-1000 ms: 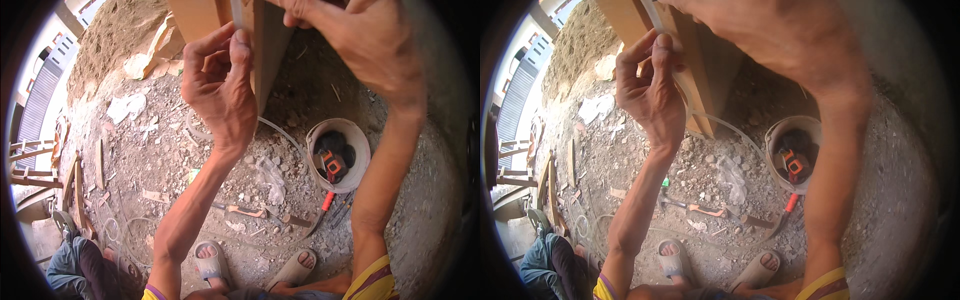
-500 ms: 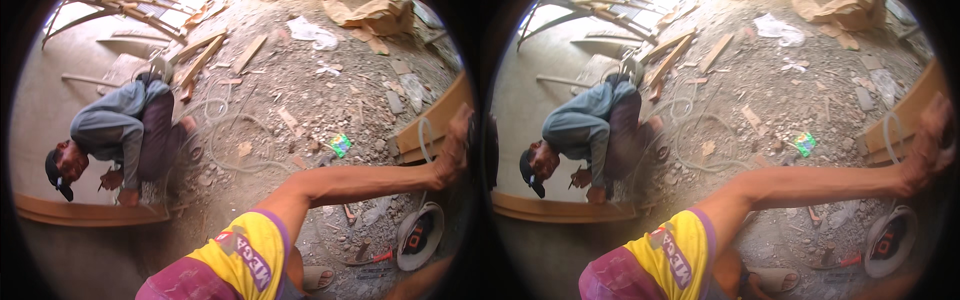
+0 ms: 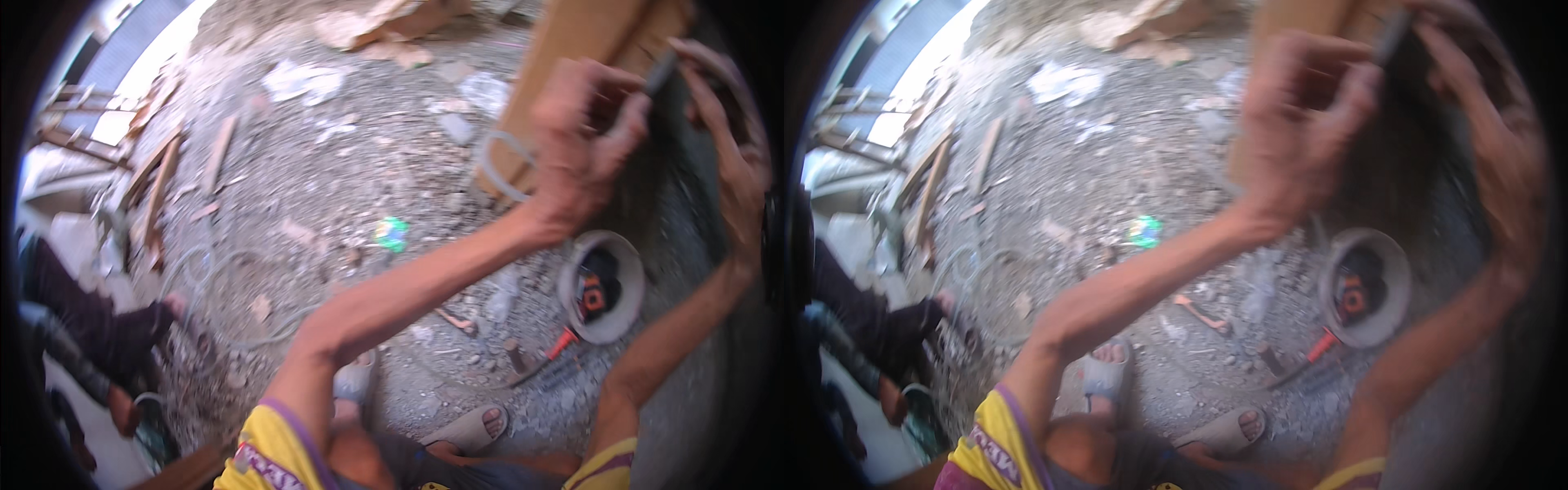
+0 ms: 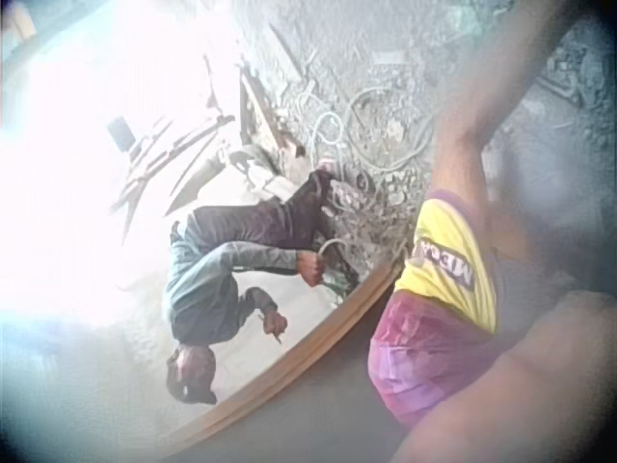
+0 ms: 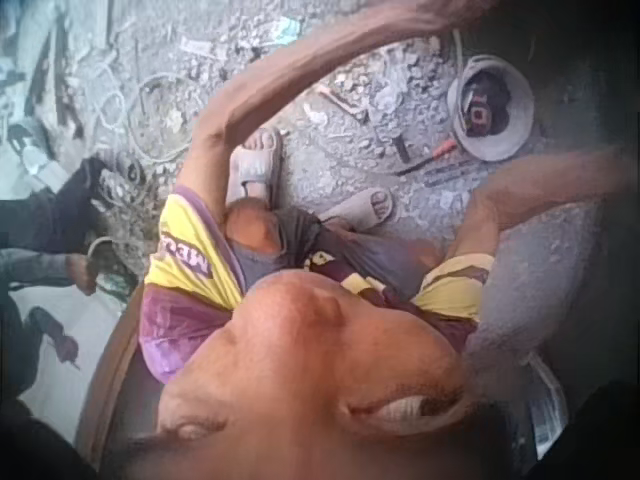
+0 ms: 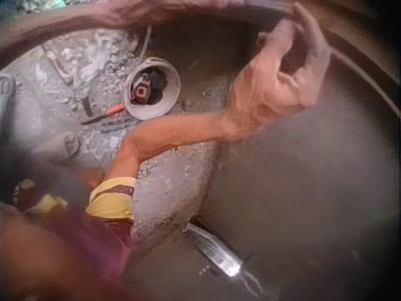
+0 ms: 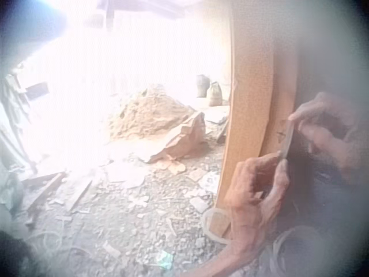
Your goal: The person uses a water level tube to check and mark the alignment of a wooden door frame, holding the tube against the frame while a second person marks the level at a different position.
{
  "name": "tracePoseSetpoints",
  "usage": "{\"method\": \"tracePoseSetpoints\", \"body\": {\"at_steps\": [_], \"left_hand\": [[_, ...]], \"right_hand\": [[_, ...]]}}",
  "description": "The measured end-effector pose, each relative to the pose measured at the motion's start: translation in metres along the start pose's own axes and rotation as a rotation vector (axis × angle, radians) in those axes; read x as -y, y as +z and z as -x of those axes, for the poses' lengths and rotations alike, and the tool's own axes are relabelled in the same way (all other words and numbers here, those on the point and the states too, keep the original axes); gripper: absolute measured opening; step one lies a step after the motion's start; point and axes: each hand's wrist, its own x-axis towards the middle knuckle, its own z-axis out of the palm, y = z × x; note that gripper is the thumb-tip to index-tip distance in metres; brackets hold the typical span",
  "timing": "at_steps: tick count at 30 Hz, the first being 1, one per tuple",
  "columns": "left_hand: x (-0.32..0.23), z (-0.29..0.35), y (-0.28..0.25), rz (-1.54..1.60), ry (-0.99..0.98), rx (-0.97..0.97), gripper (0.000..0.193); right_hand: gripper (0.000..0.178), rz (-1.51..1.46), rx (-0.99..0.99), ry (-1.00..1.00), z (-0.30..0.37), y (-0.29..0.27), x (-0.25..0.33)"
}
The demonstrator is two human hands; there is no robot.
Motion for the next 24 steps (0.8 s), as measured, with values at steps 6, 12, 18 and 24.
{"method": "tracePoseSetpoints", "body": {"at_steps": [6,12,18,24], "left_hand": [[-0.001,-0.001,0.025,0.087,-0.124,0.087,0.022],[0.001,0.003,0.024,0.054,-0.165,0.081,0.017],[0.001,0.0,0.023,0.001,-0.158,0.118,0.023],[0.001,-0.001,0.023,0.111,-0.138,0.07,0.017]], "right_hand": [[0.019,-0.218,-0.199,0.078,-0.001,-0.011,0.037],[0.018,-0.275,-0.247,0.028,0.001,0.002,0.023],[0.02,-0.224,-0.212,0.063,0.001,-0.003,0.025],[0.022,-0.283,-0.24,0.121,0.007,0.006,0.025]]}}
